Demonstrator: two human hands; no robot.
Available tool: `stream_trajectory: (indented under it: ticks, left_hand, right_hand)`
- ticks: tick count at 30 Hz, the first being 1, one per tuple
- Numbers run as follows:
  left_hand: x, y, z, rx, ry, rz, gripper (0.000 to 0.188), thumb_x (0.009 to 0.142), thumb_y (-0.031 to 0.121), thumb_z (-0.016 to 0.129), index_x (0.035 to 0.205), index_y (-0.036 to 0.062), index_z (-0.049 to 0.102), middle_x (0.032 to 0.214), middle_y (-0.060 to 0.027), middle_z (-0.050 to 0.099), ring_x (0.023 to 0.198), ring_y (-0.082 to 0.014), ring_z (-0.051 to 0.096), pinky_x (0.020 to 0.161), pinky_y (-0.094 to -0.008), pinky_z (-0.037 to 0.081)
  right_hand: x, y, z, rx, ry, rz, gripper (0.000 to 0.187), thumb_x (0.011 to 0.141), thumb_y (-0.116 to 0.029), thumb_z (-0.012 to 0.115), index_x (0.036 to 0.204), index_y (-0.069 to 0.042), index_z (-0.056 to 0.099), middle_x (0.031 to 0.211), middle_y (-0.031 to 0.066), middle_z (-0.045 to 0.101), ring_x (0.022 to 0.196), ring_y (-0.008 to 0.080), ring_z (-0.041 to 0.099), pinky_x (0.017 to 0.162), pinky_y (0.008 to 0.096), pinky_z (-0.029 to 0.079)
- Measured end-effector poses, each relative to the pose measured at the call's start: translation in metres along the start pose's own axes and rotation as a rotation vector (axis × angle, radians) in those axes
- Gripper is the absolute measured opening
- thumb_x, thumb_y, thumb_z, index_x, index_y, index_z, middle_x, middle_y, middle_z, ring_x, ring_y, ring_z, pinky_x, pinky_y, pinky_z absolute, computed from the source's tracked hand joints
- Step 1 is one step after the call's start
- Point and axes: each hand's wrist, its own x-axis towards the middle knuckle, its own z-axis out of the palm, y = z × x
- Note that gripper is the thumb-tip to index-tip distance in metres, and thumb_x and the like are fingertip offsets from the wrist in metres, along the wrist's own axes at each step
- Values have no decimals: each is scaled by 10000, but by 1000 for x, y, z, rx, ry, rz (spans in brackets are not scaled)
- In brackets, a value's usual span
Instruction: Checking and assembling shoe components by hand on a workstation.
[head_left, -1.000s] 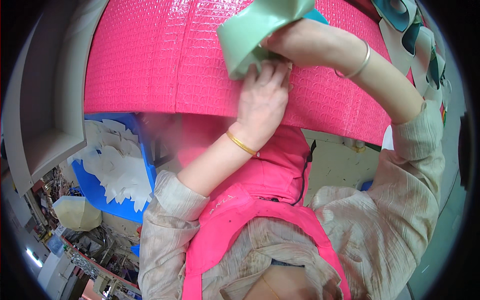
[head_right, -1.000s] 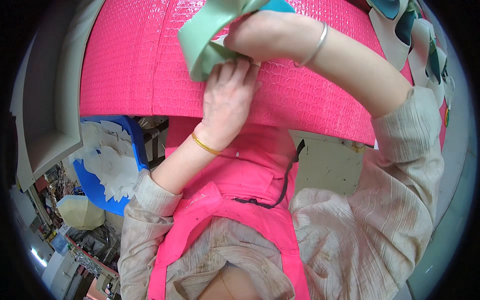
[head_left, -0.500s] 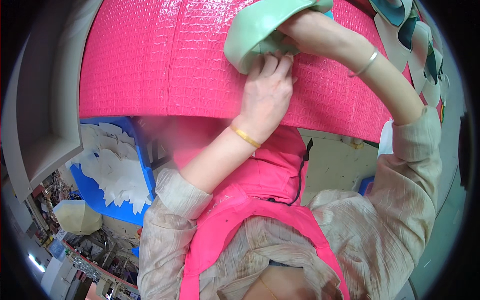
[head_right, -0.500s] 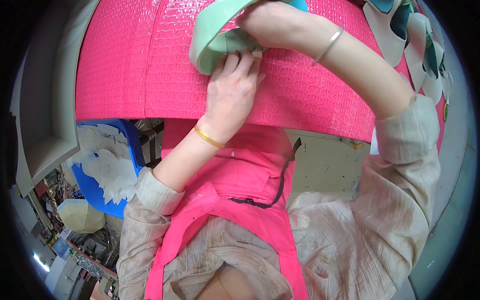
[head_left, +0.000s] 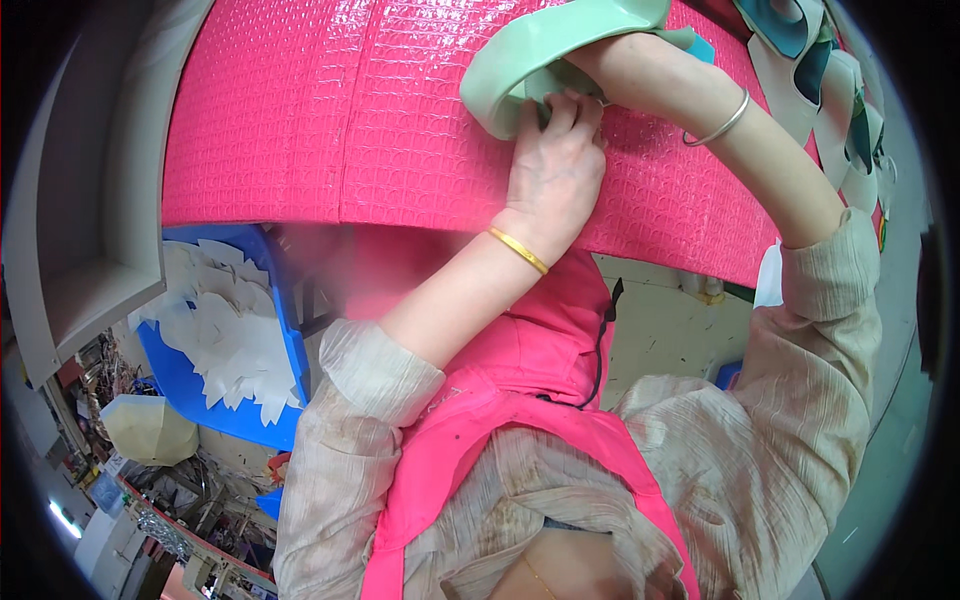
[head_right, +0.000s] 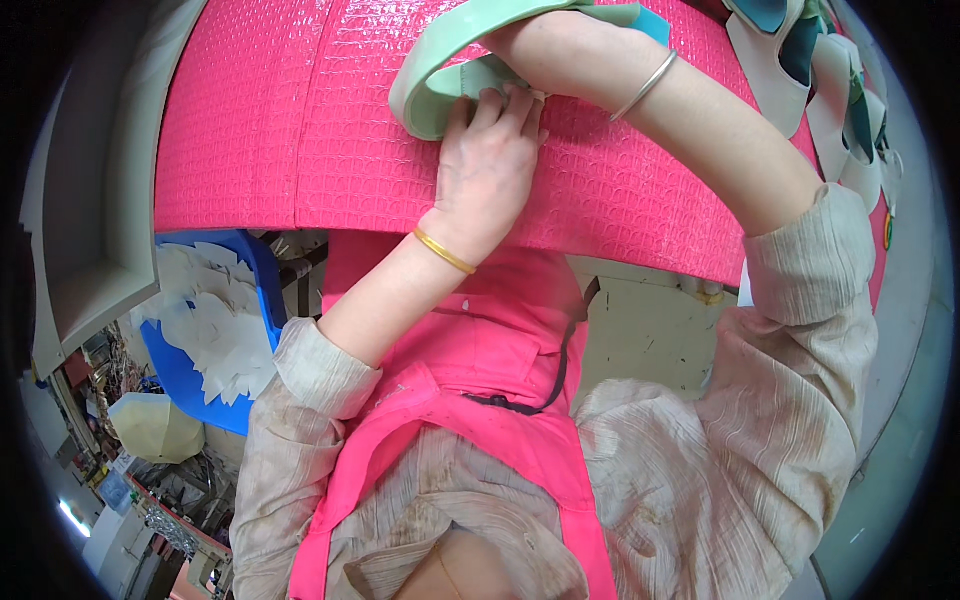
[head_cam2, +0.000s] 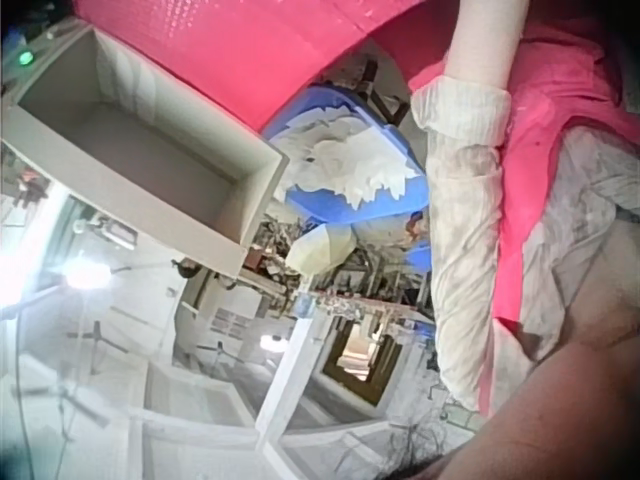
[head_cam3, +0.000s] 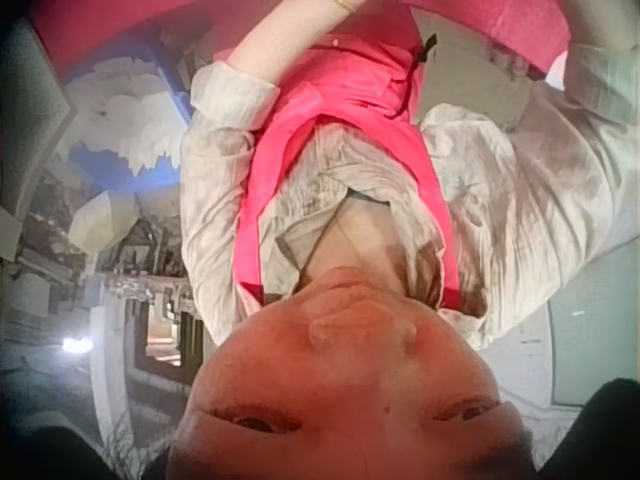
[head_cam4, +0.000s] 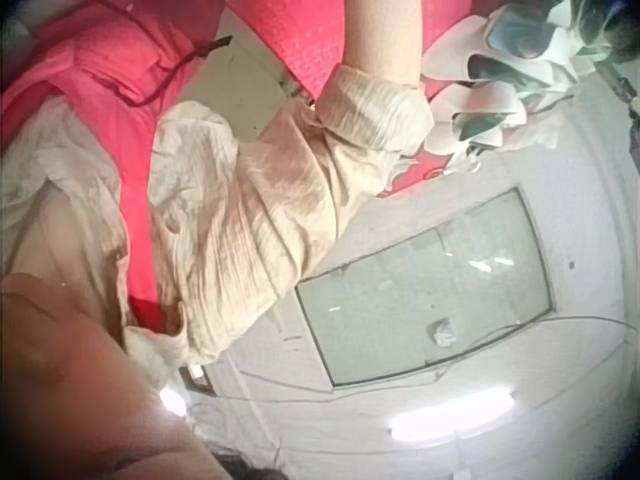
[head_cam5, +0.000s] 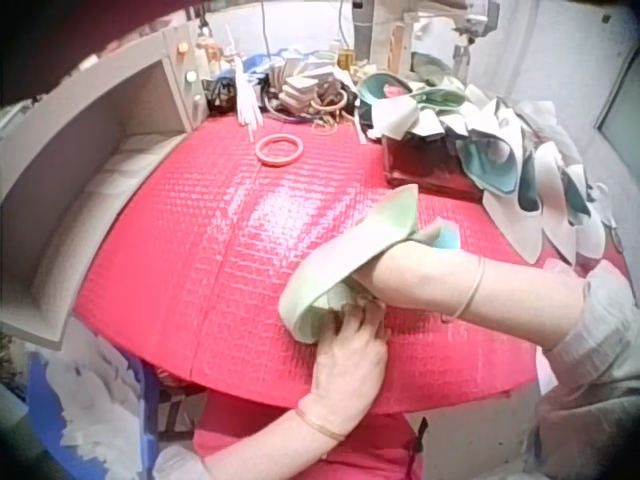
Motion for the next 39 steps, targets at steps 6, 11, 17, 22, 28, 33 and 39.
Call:
stream_trajectory:
  ticks: [6,11,17,22,28,33,39]
  left_hand:
    - [1,3,6,-70,141,2,372,780,249,555,1087,39,538,1086,-73,475,991,-270,437,897,-464,367]
    - [0,6,13,25,130,-31,318,784,272,545,993,35,587,1012,-104,518,984,-295,451,907,-522,344]
    - [-47,-61,-45,129,42,176,268,733,146,522,909,-43,595,985,-162,522,988,-247,494,811,-320,413]
    - [-31,-60,-62,513,-137,386,258,687,138,500,828,-50,606,835,-147,560,917,-231,518,817,-318,409]
    - [-21,-78,-59,349,-109,460,140,656,98,518,735,-6,569,649,-79,548,655,-196,540,720,-337,440]
    - [-40,-68,-65,108,-41,407,268,729,112,492,940,-46,543,960,-189,588,944,-265,573,902,-363,407]
    - [-57,-44,-30,-192,68,273,375,730,125,544,1063,-41,507,1096,-172,524,1052,-271,498,919,-357,391]
  right_hand:
    - [9,-4,-1,110,-207,14,344,756,-166,498,1090,-95,533,1062,105,552,1016,200,518,856,297,399]
    - [-1,5,-61,1088,85,282,324,675,-67,566,995,-16,565,909,172,586,849,289,591,737,351,476]
    - [-24,-60,-65,1180,115,364,604,822,-330,520,1333,-90,307,1359,114,326,1258,272,307,1006,379,290]
    - [6,-66,-67,1066,249,386,623,802,-383,520,1326,-105,329,1355,73,347,1246,246,328,1024,401,258]
    - [27,-68,-66,922,374,462,451,772,-185,496,1201,-48,475,1203,90,505,1130,223,459,998,368,312]
    - [-30,-7,-104,635,4,103,244,680,-98,532,889,2,609,859,96,600,868,192,553,972,313,326]
    - [-43,-22,-118,318,-281,-125,233,717,-122,491,869,18,600,908,110,581,980,202,514,965,296,306]
